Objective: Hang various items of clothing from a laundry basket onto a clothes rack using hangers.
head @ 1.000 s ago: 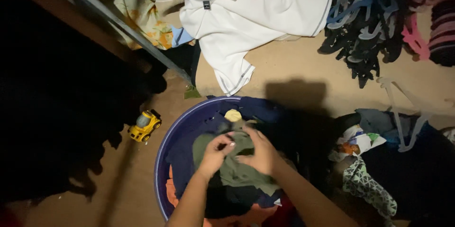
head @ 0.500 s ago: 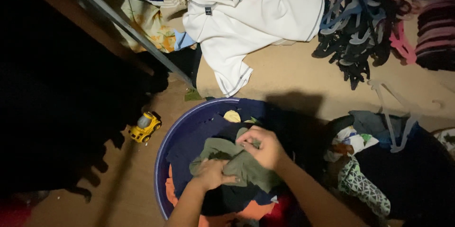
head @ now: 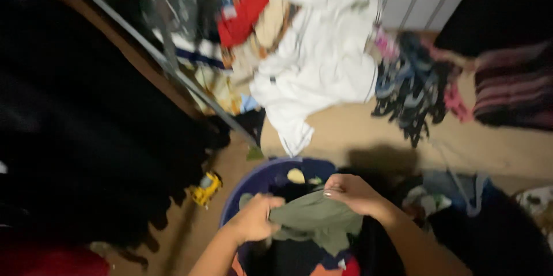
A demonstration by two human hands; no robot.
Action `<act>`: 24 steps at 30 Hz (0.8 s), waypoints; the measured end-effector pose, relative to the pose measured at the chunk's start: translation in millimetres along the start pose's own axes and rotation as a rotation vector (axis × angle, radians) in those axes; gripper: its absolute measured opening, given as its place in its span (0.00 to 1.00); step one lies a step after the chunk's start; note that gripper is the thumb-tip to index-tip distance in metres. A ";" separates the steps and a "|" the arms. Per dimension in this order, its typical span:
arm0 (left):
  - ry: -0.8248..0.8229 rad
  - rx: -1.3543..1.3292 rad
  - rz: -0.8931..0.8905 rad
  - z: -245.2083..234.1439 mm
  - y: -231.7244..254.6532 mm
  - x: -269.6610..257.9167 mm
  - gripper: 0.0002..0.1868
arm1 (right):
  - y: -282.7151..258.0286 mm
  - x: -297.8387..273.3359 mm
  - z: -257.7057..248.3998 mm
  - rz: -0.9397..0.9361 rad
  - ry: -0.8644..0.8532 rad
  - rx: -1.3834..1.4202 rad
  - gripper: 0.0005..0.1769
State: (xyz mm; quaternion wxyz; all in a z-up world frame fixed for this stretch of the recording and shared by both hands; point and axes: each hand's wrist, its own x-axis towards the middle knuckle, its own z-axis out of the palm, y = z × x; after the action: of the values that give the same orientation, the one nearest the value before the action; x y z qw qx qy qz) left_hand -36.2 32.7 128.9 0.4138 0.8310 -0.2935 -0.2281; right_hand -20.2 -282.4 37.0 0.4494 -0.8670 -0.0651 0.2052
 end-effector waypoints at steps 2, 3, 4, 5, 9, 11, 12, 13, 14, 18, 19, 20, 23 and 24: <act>-0.062 0.072 -0.031 -22.8 20.4 -3.9 0.18 | -45.9 -10.3 -29.4 0.005 -0.013 0.121 0.10; -0.138 0.127 -0.077 -32.3 27.9 -7.4 0.17 | -67.2 -17.2 -40.6 0.030 -0.042 0.251 0.08; -0.128 0.137 -0.065 -41.7 38.3 -6.5 0.17 | -93.4 -23.9 -54.8 0.017 -0.031 0.242 0.08; -0.154 0.184 -0.068 -49.0 52.0 -6.7 0.17 | -118.8 -35.0 -69.1 -0.354 0.039 0.079 0.06; -0.114 0.312 -0.065 -85.6 105.0 -3.8 0.19 | -193.5 -65.4 -120.6 -0.236 -0.173 0.095 0.07; -0.040 0.296 -0.029 -111.4 145.3 -5.9 0.22 | -198.9 -68.7 -137.7 -0.179 -0.174 0.098 0.06; 0.022 0.269 -0.005 -124.2 165.5 -7.5 0.25 | -201.9 -70.5 -146.5 -0.110 -0.184 0.113 0.05; 0.027 0.273 0.000 -128.5 182.2 -14.1 0.25 | -214.7 -83.9 -156.1 -0.115 -0.179 0.108 0.05; 0.072 0.234 0.019 -132.4 198.7 -20.4 0.29 | -227.1 -97.4 -165.5 -0.266 -0.090 -0.012 0.07; 0.210 0.356 0.046 -152.2 230.3 -12.3 0.25 | -244.0 -108.7 -199.3 -0.359 0.236 -0.102 0.11; 0.212 0.359 0.055 -155.7 241.8 -10.9 0.25 | -272.2 -126.8 -199.5 -0.362 0.244 -0.107 0.11; 0.239 0.507 -0.011 -159.1 253.0 -9.1 0.22 | -299.7 -144.5 -199.5 -0.302 0.342 -0.216 0.09; 0.258 0.720 -0.104 -158.7 291.9 -15.8 0.19 | -325.7 -172.2 -190.3 -0.279 0.467 -0.389 0.25; 0.261 0.787 -0.134 -161.3 307.0 -16.7 0.18 | -328.0 -173.2 -190.6 -0.325 0.493 -0.459 0.39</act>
State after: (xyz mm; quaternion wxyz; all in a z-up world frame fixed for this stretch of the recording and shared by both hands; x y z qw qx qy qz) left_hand -39.8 -15.6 472.7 0.0829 0.9648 -0.2488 -0.0178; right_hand -74.9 -284.6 450.4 0.2720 -0.9469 -0.1361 -0.1039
